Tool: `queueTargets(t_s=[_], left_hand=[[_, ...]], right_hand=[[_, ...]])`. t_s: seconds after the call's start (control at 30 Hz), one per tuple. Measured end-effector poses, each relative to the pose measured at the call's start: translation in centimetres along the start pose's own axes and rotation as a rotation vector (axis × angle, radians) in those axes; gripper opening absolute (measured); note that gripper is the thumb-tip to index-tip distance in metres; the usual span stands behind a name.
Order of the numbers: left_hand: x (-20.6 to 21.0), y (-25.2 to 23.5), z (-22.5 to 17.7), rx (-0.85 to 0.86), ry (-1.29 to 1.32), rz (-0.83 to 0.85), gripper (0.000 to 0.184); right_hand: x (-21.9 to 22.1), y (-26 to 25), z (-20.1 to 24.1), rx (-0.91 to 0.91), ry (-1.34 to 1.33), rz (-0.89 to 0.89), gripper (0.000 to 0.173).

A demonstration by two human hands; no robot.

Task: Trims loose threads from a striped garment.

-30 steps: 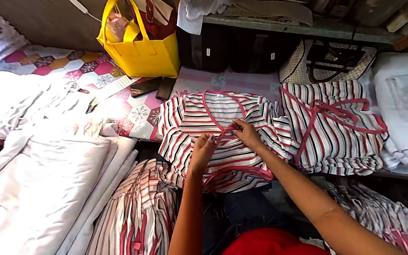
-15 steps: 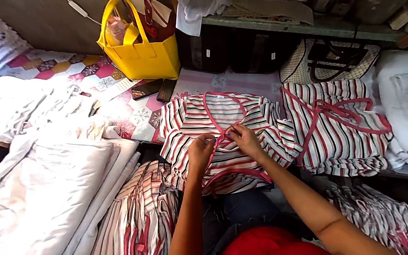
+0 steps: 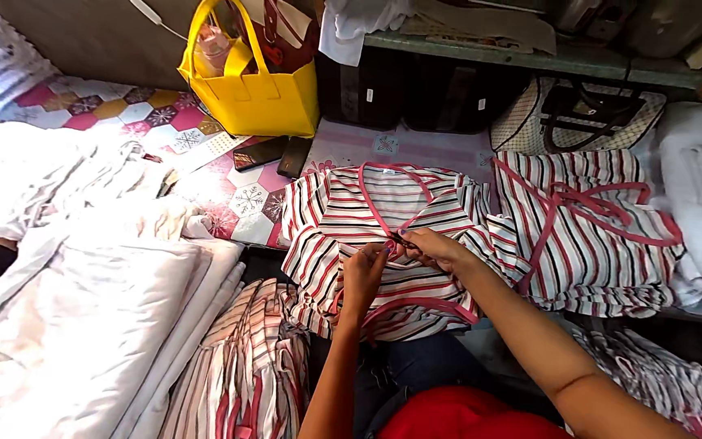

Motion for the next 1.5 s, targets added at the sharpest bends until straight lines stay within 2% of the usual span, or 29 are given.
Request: queueTargets(t_s=[0.6, 0.67, 0.73, 0.83, 0.9, 1.0, 1.07, 1.13, 1.17, 1.23, 1.3, 1.33, 1.4, 1.43, 1.5], left_hand=[[0.4, 0.7, 0.9, -0.028, 0.097, 0.002, 0.017], [0.0, 1.0, 0.9, -0.066, 0.139, -0.007, 0.015], [-0.6, 1.2, 0.6, -0.127, 0.222, -0.034, 0.014], [-1.1, 1.2, 0.1, -0.182, 0.340, -0.104, 0.013], [-1.2, 1.0, 0.1, -0.179, 0.346, -0.140, 0.013], [-1.8, 0.3, 0.3, -0.186, 0.303, -0.195, 0.013], [-2.2, -0.1, 0.6, -0.197, 0.283, -0.213, 0.013], [-2.3, -0.3, 0.7, -0.197, 0.304, -0.204, 0.012], [-2.2, -0.3, 0.6, -0.195, 0.308, -0.190, 0.012], [-1.8, -0.2, 0.7, -0.194, 0.305, -0.169, 0.012], [-1.5, 0.0, 0.9, -0.182, 0.299, -0.157, 0.012], [-1.4, 0.1, 1.0, -0.178, 0.298, -0.158, 0.013], [-1.5, 0.3, 1.2, -0.184, 0.302, -0.175, 0.013], [-1.6, 0.4, 1.4, -0.197, 0.305, -0.184, 0.013], [-2.1, 0.4, 1.5, -0.223, 0.303, -0.193, 0.013]], right_hand=[[-0.4, -0.6, -0.2, -0.065, 0.010, -0.074, 0.040], [-0.6, 0.0, 0.1, -0.199, 0.101, -0.132, 0.040], [-0.8, 0.3, -0.1, -0.455, 0.339, -0.193, 0.031], [0.6, 0.0, -1.2, -0.845, 0.717, -0.378, 0.031], [1.2, -0.8, -2.0, -1.006, 0.793, -0.492, 0.024], [0.9, -1.3, -2.2, -1.096, 0.708, -0.541, 0.020], [0.4, -1.0, -2.2, -1.026, 0.574, -0.542, 0.021], [-0.1, -0.5, -1.9, -0.746, 0.342, -0.484, 0.024], [-0.4, -0.4, -1.7, -0.581, 0.172, -0.422, 0.022], [-0.4, -0.6, -1.8, -0.363, -0.243, -0.278, 0.011], [-0.6, -0.7, -2.1, -0.221, -0.598, -0.065, 0.014], [-0.9, -0.8, -2.3, -0.188, -0.690, 0.037, 0.017], [-1.6, -0.7, -2.6, -0.228, -0.587, 0.166, 0.019], [-2.1, -0.4, -2.6, -0.297, -0.384, 0.169, 0.016], [-3.6, 0.7, -2.1, -0.413, 0.212, 0.132, 0.019]])
Point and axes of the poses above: each hand's wrist, its own y-axis away from the middle knuckle, its own x-axis out of the palm, z = x × y, the point moved 2 cm from there along -y, towards the middle knuckle, and after that the axes turned 9 degrees about -z, right-handed, at the moved point
